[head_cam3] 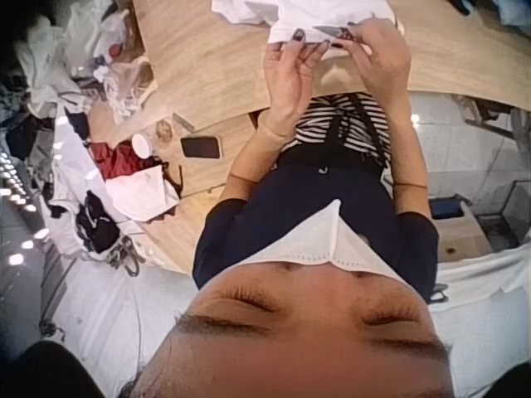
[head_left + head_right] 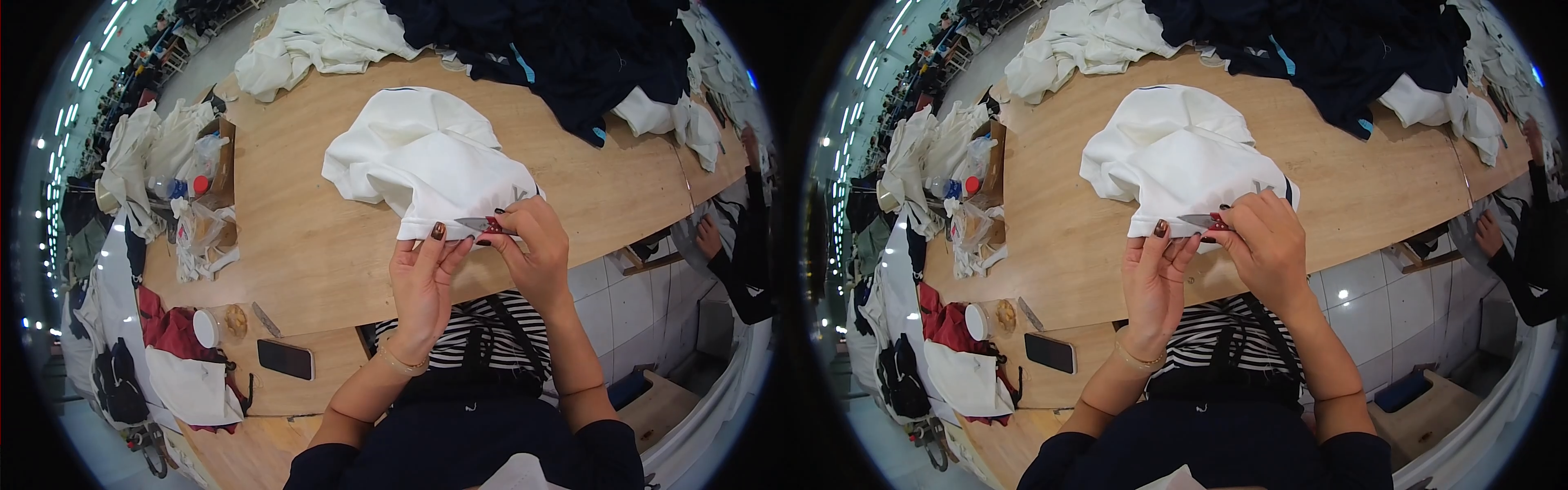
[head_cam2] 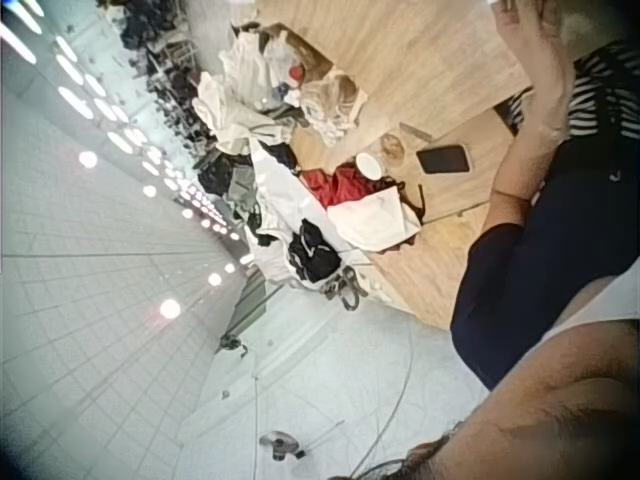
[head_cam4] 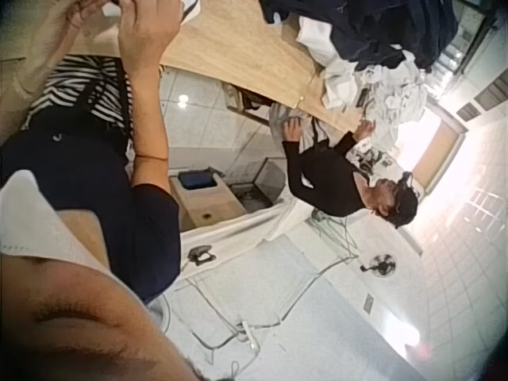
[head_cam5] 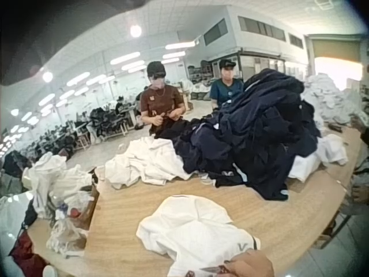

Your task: Trimming loose threads from white shorts using small scissors at a garment manufacturing facility.

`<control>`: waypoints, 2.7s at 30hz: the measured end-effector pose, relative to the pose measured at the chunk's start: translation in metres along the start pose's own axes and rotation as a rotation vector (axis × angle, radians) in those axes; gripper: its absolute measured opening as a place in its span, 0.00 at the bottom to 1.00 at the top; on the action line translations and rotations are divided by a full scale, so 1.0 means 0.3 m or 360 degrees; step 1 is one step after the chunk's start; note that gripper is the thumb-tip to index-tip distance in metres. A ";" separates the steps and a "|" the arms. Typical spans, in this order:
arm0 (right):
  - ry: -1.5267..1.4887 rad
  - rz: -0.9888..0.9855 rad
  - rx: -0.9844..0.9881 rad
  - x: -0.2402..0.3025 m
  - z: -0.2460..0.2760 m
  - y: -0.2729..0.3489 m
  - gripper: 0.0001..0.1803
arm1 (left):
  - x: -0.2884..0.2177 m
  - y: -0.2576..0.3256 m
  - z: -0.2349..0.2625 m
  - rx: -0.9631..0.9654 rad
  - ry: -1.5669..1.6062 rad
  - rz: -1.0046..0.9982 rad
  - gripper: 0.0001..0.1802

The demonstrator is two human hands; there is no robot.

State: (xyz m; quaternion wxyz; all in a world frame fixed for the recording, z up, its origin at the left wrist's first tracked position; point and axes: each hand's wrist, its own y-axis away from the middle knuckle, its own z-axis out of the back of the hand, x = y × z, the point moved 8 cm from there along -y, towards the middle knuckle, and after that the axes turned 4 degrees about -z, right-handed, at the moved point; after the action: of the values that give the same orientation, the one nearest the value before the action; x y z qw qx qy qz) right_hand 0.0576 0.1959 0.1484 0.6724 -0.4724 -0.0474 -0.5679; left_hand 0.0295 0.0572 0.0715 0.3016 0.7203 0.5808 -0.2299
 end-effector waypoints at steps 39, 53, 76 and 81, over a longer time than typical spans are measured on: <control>-0.0175 -0.0280 -0.0252 -0.023 0.027 0.095 0.15 | 0.023 0.009 0.000 -0.0047 0.0201 0.0128 0.15; -0.0353 -0.0488 -0.0273 -0.062 0.000 0.080 0.16 | 0.014 0.009 -0.011 -0.0005 0.0079 0.0074 0.16; -0.0411 -0.0473 0.0073 -0.166 -0.088 -0.103 0.13 | -0.117 0.012 0.173 -0.0147 -0.1288 -0.0716 0.10; -0.0592 -0.0632 0.0313 -0.143 -0.056 -0.175 0.09 | -0.021 -0.091 -0.077 0.0034 -0.1566 -0.0697 0.27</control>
State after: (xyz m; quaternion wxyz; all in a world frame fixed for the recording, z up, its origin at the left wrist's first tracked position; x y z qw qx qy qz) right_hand -0.0078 0.2199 0.1440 0.5704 -0.4824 -0.3164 -0.5847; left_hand 0.0010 0.0729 0.0875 0.4758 0.3925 0.5051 -0.6037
